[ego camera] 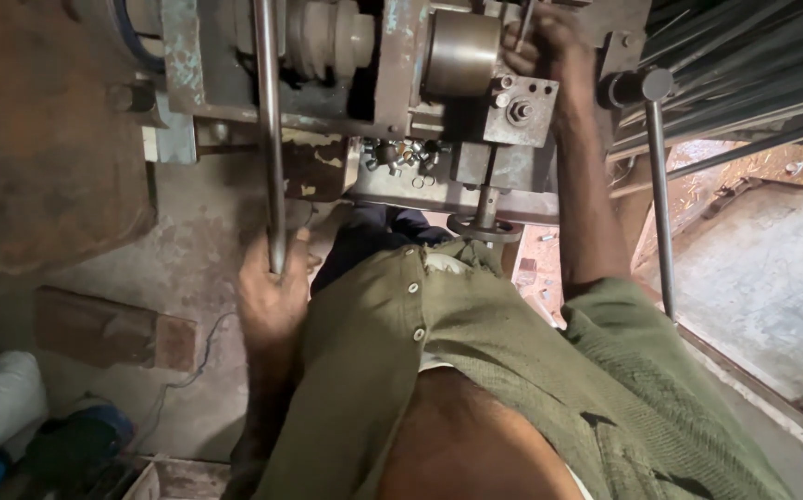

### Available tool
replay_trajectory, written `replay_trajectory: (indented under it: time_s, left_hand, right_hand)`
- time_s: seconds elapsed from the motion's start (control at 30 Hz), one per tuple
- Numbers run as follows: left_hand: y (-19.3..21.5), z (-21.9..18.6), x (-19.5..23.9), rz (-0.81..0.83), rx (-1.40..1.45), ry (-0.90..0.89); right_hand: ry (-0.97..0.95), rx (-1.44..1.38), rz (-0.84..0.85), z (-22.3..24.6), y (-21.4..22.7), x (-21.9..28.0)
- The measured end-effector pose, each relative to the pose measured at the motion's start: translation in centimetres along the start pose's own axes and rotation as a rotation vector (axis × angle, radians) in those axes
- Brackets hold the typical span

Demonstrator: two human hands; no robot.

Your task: The person operates a lathe machine to fabricate small metal parts, using a lever and handwheels to control the machinery while handling the finished components.

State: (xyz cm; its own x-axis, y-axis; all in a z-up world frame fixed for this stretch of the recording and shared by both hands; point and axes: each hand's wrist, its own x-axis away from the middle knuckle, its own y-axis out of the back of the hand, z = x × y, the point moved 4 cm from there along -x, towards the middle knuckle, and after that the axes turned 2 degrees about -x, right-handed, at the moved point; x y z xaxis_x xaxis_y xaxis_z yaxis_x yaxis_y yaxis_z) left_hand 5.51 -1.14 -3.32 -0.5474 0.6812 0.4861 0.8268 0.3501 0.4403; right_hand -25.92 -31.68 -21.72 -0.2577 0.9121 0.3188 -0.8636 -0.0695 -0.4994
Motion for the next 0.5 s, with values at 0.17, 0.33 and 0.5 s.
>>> replay_trajectory:
  time_s: [0.17,0.33,0.5]
  left_hand:
    - [0.8,0.4,-0.5,0.003,-0.025,-0.041]
    - [1.0,0.1,-0.5,0.003,-0.081,0.006]
    - [1.2,-0.5,-0.9,-0.029,-0.189,-0.157]
  right_hand:
    - [0.247,0.122,-0.368,1.1,1.5,6.5]
    - [0.624,0.388,-0.532,-1.3,1.9,12.4]
    - [0.689,0.483,-0.471,-3.5,-0.8,17.9]
